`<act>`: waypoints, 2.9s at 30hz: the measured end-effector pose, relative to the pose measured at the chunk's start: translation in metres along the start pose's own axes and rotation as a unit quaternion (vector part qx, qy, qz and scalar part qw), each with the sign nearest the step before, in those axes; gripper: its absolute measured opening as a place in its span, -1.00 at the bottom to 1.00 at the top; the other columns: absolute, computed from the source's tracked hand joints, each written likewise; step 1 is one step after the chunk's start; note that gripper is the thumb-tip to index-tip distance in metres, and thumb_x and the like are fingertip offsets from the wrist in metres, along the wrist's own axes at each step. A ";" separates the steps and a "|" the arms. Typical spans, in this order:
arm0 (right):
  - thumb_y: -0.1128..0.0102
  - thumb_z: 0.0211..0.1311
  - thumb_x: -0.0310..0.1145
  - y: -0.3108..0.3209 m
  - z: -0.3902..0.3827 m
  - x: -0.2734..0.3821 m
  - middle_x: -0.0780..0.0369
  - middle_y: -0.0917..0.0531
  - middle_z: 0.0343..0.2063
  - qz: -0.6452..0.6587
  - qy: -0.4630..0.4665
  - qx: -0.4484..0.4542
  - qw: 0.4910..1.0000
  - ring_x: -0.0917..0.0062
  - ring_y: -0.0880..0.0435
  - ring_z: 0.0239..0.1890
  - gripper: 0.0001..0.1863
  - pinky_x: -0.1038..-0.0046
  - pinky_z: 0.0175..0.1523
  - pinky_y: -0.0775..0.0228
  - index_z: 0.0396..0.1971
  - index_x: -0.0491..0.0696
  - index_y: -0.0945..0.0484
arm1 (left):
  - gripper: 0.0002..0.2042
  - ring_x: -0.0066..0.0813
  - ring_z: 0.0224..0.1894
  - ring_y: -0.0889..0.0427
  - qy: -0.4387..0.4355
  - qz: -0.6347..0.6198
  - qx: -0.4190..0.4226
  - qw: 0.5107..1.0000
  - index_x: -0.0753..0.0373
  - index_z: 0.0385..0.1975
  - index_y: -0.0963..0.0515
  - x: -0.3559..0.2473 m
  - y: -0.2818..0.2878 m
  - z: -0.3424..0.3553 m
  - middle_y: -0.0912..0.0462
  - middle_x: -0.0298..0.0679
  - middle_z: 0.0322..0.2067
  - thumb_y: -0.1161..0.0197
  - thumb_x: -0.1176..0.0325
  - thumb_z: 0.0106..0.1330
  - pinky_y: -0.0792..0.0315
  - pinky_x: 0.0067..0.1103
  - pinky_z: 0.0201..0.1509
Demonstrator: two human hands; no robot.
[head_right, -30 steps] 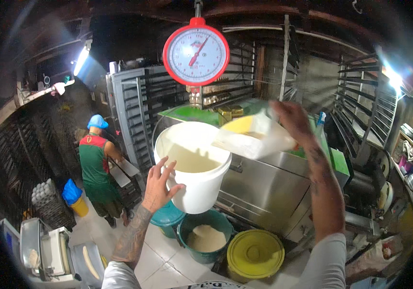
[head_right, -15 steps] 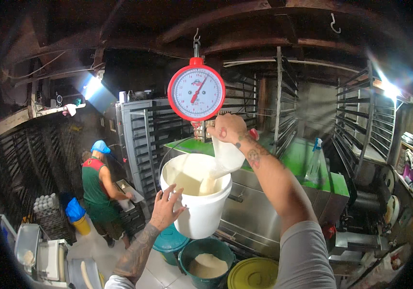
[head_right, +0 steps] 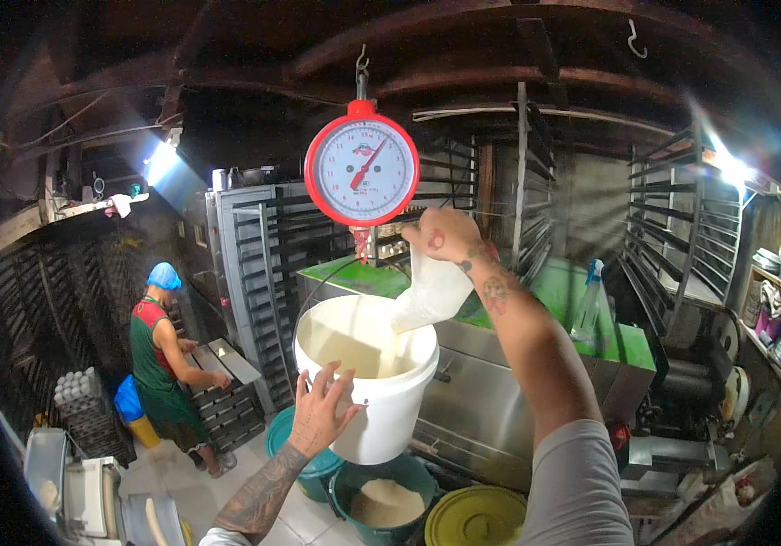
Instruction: The person scoops flour from bins into a bucket, weighs it on a hanging scale, adds other ingredients from containers weighed on a digital scale, mixes the ingredients in a basin by hand, and feeds portions of dough into a machine.
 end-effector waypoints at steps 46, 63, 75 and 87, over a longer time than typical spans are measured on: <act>-0.07 0.38 -0.14 -0.138 -0.224 -0.224 0.12 -0.57 -0.04 0.281 -0.143 -0.166 0.934 0.31 -0.58 0.00 -0.53 0.30 0.09 -0.43 0.13 -0.16 -0.41 | -0.64 -0.06 0.15 -0.47 0.181 -0.175 -0.294 0.922 0.36 0.03 -0.47 0.013 -0.068 -0.106 -0.51 0.01 0.04 -0.29 0.45 0.23 -0.23 -0.12 0.34; -0.03 0.45 -0.03 -0.447 -0.412 0.027 0.25 -0.61 -0.13 0.464 -0.396 0.405 0.681 0.45 -0.56 -0.05 -0.54 0.32 0.04 -0.41 0.06 -0.11 -0.51 | -0.52 -0.41 -0.15 -0.48 0.829 -0.390 0.103 0.388 0.19 0.15 -0.42 0.227 -0.329 -0.461 -0.51 -0.23 -0.06 -0.26 0.15 0.27 -0.46 -0.43 -0.18; -0.10 0.42 -0.03 -0.327 -0.600 0.054 0.30 -0.62 -0.18 0.226 -0.694 0.495 0.472 0.61 -0.51 -0.17 -0.49 0.51 0.00 -0.36 0.14 -0.12 -0.46 | -0.03 0.02 0.12 -0.54 0.887 -0.367 -0.127 0.250 0.30 0.47 0.18 0.368 -0.462 -0.432 -0.43 0.16 0.16 -0.39 0.32 0.19 -0.47 -0.24 0.17; -0.10 0.42 0.03 -0.324 -0.628 -0.031 0.27 -0.64 -0.15 0.344 -0.656 0.465 0.485 0.66 -0.58 -0.16 -0.45 0.59 -0.10 -0.40 0.18 -0.09 -0.47 | -0.04 0.22 0.25 -0.38 0.900 -0.204 0.113 0.368 0.13 0.49 0.20 0.077 -0.437 -0.461 -0.20 0.28 0.28 -0.35 0.32 0.19 -0.34 -0.12 0.31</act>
Point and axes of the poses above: each hand's wrist, its own z-axis towards the middle knuckle, its own y-axis out of the back of the hand, x = y × z, the point moved 1 cm from there along z, towards the middle knuckle
